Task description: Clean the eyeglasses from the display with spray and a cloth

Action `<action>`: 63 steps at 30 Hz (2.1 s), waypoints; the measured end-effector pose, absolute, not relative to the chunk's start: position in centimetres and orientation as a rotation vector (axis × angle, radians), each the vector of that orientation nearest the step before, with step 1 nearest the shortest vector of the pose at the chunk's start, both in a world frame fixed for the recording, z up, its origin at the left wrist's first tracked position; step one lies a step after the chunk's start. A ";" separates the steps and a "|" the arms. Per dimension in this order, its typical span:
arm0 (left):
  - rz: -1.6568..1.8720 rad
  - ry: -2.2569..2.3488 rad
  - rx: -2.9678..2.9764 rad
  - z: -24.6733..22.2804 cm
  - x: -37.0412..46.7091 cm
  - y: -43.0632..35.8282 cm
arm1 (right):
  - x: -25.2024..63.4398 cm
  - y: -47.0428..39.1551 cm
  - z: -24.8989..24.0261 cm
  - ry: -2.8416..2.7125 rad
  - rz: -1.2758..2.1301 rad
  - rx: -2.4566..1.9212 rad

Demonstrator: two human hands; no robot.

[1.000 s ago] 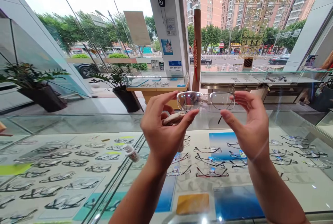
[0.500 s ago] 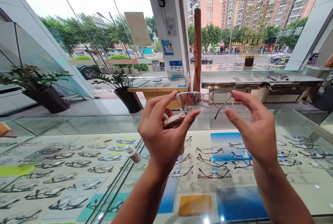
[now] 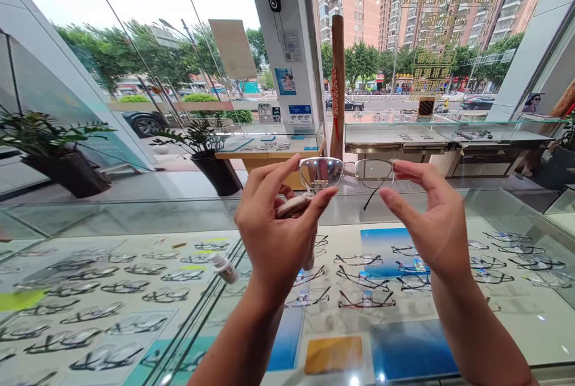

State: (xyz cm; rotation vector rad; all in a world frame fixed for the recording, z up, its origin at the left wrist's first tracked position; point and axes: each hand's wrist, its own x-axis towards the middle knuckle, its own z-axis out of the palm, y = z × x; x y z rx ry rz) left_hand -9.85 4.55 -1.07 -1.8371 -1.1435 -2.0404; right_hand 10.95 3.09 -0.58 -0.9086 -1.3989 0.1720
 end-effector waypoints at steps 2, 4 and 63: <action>-2.044 -1.134 -1.840 -1.1 -9.7 4.5 | 10.9 3.4 -0.8 -1.433 0.270 -0.889; -2.050 -1.108 -1.827 -1.2 -9.5 4.4 | 10.8 3.8 -1.1 -1.442 0.373 -0.839; -2.410 -1.259 -1.959 -1.4 -8.1 4.3 | 8.4 1.7 -1.2 -1.206 0.385 -0.669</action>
